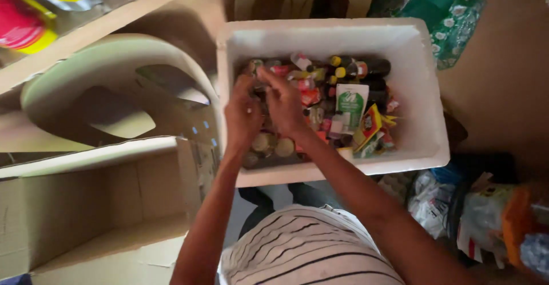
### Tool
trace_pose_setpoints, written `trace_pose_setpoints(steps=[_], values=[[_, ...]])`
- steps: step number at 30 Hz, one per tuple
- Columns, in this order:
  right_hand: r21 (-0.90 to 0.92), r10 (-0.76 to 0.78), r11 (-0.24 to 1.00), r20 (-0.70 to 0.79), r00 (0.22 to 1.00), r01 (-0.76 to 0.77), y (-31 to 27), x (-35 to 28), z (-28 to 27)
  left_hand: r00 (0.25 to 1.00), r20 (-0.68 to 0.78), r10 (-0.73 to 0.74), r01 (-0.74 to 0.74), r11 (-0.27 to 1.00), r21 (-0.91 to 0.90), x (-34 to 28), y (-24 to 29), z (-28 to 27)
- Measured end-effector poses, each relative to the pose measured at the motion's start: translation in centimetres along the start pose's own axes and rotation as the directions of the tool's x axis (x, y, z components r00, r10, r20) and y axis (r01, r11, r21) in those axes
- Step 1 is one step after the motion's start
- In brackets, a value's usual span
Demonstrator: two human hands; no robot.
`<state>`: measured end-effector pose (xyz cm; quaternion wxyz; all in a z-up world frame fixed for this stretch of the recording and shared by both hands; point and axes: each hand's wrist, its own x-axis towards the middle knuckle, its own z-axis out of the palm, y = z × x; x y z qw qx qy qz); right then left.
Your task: Restocking various condiment pouches onto a retail shelf from a styrofoam storage container.
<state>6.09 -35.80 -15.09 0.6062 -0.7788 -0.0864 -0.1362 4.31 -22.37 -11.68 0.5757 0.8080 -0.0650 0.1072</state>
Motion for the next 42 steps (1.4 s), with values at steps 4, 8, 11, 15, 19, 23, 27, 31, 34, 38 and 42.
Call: trace_pose_setpoints(steps=[4,8,11,15,19,23,27,31,34,38,42], values=[[-0.2,0.3,0.938,0.057,0.952,-0.284,7.5,-0.2,-5.2,0.982,0.091,-0.163,0.163,0.987,0.008,-1.8,-8.7,7.5],[-0.154,0.093,0.985,0.086,0.992,-0.079,18.9,-2.0,-6.1,0.977,0.05,-0.208,0.201,0.972,0.12,-3.3,-15.2,11.3],[-0.252,0.179,0.954,0.057,0.982,-0.16,23.8,-2.5,-5.6,0.943,0.004,-0.332,0.32,0.912,0.258,-3.9,-16.4,12.9],[-0.4,0.408,0.854,0.118,0.905,-0.333,25.1,-1.8,-6.0,0.886,-0.092,-0.455,0.464,0.873,0.149,-3.6,-14.1,14.1],[0.002,0.543,0.809,0.379,0.75,-0.587,28.2,-2.2,-5.6,0.857,-0.14,-0.496,0.509,0.858,0.07,-5.3,-14.9,14.3],[0.24,0.373,0.858,0.317,0.872,-0.454,23.0,-3.5,-5.3,0.823,-0.138,-0.551,0.539,0.835,-0.115,-5.1,-11.6,14.7],[0.229,0.278,0.894,0.39,0.878,-0.385,17.0,-2.7,-5.6,0.816,-0.084,-0.571,0.525,0.795,-0.305,-4.7,-11.4,14.9],[0.182,0.423,0.854,0.301,0.854,-0.487,23.3,-3.7,-3.5,0.938,0.016,-0.345,0.339,0.91,-0.239,-4.1,-9.2,12.7],[0.58,0.441,0.548,0.412,0.797,-0.603,18.8,-1.5,-5.6,0.958,-0.201,-0.206,0.205,0.978,-0.023,-1.9,-6.0,11.2],[0.527,0.476,0.512,0.484,0.735,-0.678,15.7,0.0,-6.3,0.919,-0.132,-0.372,0.346,0.92,-0.186,-1.2,-4.6,11.2],[0.286,0.567,0.725,0.267,0.779,-0.626,14.2,0.4,-6.2,0.802,0.151,-0.578,0.503,0.517,-0.692,-2.0,-5.5,12.0]])
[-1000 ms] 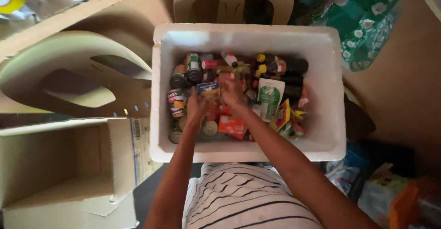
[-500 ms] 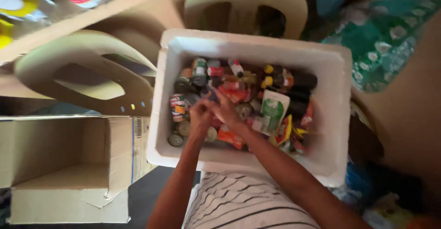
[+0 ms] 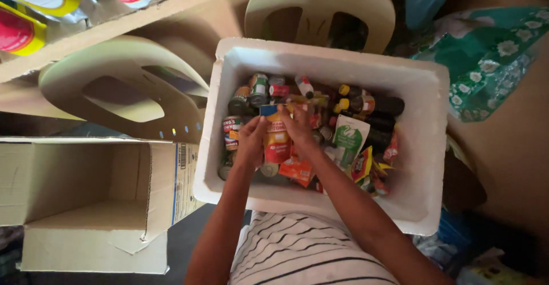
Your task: Restocking various condiment pouches onto a retail shelf from a styrofoam storage container.
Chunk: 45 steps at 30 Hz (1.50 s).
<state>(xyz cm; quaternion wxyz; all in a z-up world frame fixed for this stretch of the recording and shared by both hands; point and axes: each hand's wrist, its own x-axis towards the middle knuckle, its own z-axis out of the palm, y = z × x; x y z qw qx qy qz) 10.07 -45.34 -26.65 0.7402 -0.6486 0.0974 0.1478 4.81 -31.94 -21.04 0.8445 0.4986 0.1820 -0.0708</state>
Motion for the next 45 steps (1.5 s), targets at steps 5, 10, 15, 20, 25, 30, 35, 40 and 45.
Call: trace_pose_setpoints(steps=[5,10,15,20,25,30,35,40,45], values=[[-0.302,-0.312,0.899,0.065,0.948,0.316,-1.6,-1.5,0.1,0.997,-0.078,-0.005,0.002,1.0,-0.031,0.0,-1.1,-0.9],[0.139,-0.178,0.974,-0.035,0.983,0.181,-1.7,-1.6,1.5,0.98,-0.2,-0.002,0.0,1.0,-0.008,-0.2,-1.0,-1.0],[0.123,-0.098,0.987,-0.057,0.994,0.105,1.7,0.6,1.0,0.966,-0.25,-0.064,0.066,0.998,0.0,-0.8,-0.9,-0.7],[-0.073,-0.088,0.993,0.035,0.996,0.09,3.3,2.7,-1.2,0.972,-0.215,-0.098,0.083,0.993,-0.079,1.5,-4.4,-4.1],[-0.077,-0.044,0.996,-0.094,0.995,0.036,5.6,5.5,-1.5,0.98,-0.048,-0.193,0.188,0.978,-0.093,-0.4,-1.5,-0.8],[-0.108,-0.107,0.988,0.073,0.992,0.114,-1.6,0.7,-1.6,0.975,-0.084,-0.208,0.203,0.977,-0.07,0.9,-1.8,-2.0],[0.008,0.01,1.0,0.525,0.851,-0.016,-4.8,-2.8,-2.0,0.964,-0.164,-0.208,0.2,0.978,-0.062,2.8,-1.1,-2.9],[-0.413,-0.182,0.875,0.203,0.962,0.253,1.6,-0.7,-1.7,0.995,-0.09,-0.05,0.063,0.986,0.153,0.9,-0.6,-1.0],[-0.296,-0.062,0.949,0.176,0.982,0.113,-1.3,-2.8,-0.3,0.984,-0.013,0.177,-0.148,0.862,0.485,0.1,-0.9,-1.4]])
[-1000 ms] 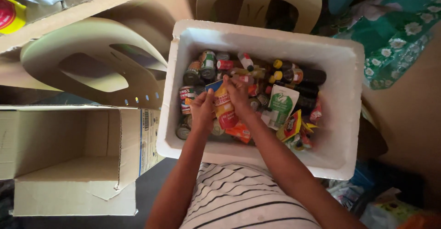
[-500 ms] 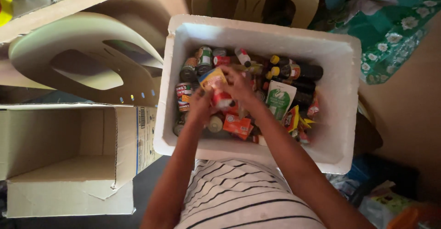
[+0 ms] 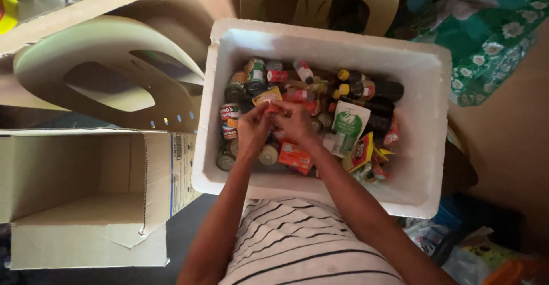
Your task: Restocking various condiment pouches onto a retail shelf from a styrofoam storage container.
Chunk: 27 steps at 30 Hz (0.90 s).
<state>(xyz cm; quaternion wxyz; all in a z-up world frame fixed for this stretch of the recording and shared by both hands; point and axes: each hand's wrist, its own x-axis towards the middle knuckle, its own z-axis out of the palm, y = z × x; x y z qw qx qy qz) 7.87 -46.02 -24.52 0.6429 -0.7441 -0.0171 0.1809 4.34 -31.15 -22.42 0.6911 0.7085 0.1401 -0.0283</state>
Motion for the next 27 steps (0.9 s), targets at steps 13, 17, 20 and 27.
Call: trace_pose_setpoints(steps=[13,17,20,27], values=[[-0.506,-0.514,0.73,0.037,0.857,0.46,-2.7,-0.9,-0.6,0.987,-0.138,0.077,-0.062,0.993,0.105,0.1,0.4,0.1],[-0.447,-0.43,0.813,-0.028,0.902,0.374,-3.5,-1.0,0.1,0.993,-0.119,-0.013,0.007,0.998,-0.056,1.4,-1.4,-0.4],[-0.58,-0.343,0.763,0.009,0.939,0.285,-2.5,-1.2,0.5,0.993,-0.118,-0.016,0.027,0.995,0.095,0.6,-2.3,-0.5],[-0.641,-0.453,0.699,-0.053,0.89,0.317,-1.6,-1.3,0.2,0.992,-0.019,-0.122,0.121,0.932,0.342,0.0,1.7,0.2]])
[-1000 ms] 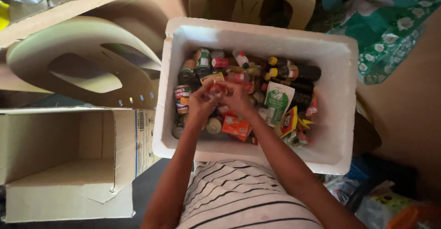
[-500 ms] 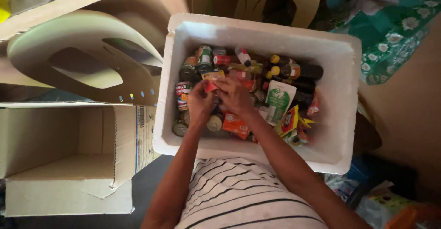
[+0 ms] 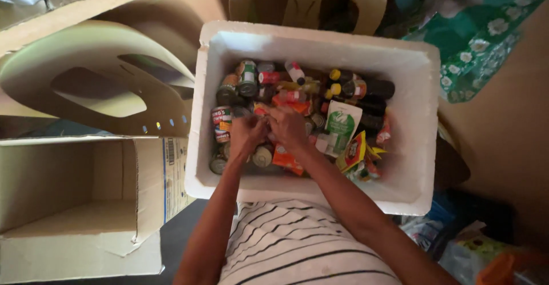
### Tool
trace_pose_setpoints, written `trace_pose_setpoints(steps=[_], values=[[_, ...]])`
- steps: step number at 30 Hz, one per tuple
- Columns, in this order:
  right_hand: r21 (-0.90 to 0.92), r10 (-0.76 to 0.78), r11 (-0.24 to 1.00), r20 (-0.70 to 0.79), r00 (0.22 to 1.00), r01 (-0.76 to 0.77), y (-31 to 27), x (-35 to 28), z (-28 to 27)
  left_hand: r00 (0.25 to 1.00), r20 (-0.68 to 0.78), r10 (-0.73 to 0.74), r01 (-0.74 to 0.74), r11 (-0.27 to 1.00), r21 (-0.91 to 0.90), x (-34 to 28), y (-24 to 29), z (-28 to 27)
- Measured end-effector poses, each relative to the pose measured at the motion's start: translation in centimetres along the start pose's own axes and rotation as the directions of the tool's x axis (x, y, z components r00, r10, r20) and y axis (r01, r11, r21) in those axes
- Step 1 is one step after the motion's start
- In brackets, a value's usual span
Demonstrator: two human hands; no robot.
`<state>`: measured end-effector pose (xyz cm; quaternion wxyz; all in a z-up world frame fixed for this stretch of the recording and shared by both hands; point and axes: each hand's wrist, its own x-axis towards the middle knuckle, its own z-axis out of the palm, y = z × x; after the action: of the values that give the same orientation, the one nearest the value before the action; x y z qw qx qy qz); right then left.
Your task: Restocking various condiment pouches onto a retail shelf from a styrofoam storage container.
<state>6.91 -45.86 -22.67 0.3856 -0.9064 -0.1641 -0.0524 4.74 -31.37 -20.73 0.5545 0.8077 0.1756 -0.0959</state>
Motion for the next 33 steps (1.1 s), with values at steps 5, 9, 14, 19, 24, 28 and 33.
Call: trace_pose_setpoints(steps=[5,9,14,19,24,28,33], values=[[-0.047,-0.079,0.996,-0.006,0.997,0.078,-0.2,0.4,-0.7,0.994,0.062,-0.088,0.074,0.976,0.206,1.3,-3.6,0.9],[-0.142,-0.171,0.974,0.035,0.985,0.174,0.4,0.5,-1.1,0.987,0.137,-0.084,0.091,0.995,-0.05,0.7,-2.8,1.0],[-0.165,-0.359,0.925,-0.092,0.929,0.341,0.2,0.8,-1.8,0.992,0.127,-0.025,0.011,0.994,0.108,1.0,-2.5,0.6],[-0.185,-0.307,0.93,0.087,0.948,0.318,1.6,1.2,-0.8,0.993,0.118,-0.014,-0.019,0.963,0.268,0.6,-2.5,0.7],[-0.176,-0.249,0.951,0.053,0.967,0.254,0.3,1.5,-0.4,0.993,0.105,-0.059,0.055,0.998,0.034,2.1,-5.5,1.1],[-0.118,-0.206,0.97,0.076,0.976,0.214,0.4,0.8,-0.9,0.976,0.185,-0.113,0.153,0.964,-0.216,1.4,-5.1,1.3],[-0.117,-0.209,0.969,0.09,0.974,0.219,1.2,-0.5,-0.9,0.977,0.186,-0.108,0.142,0.972,-0.186,1.2,-5.0,1.6]])
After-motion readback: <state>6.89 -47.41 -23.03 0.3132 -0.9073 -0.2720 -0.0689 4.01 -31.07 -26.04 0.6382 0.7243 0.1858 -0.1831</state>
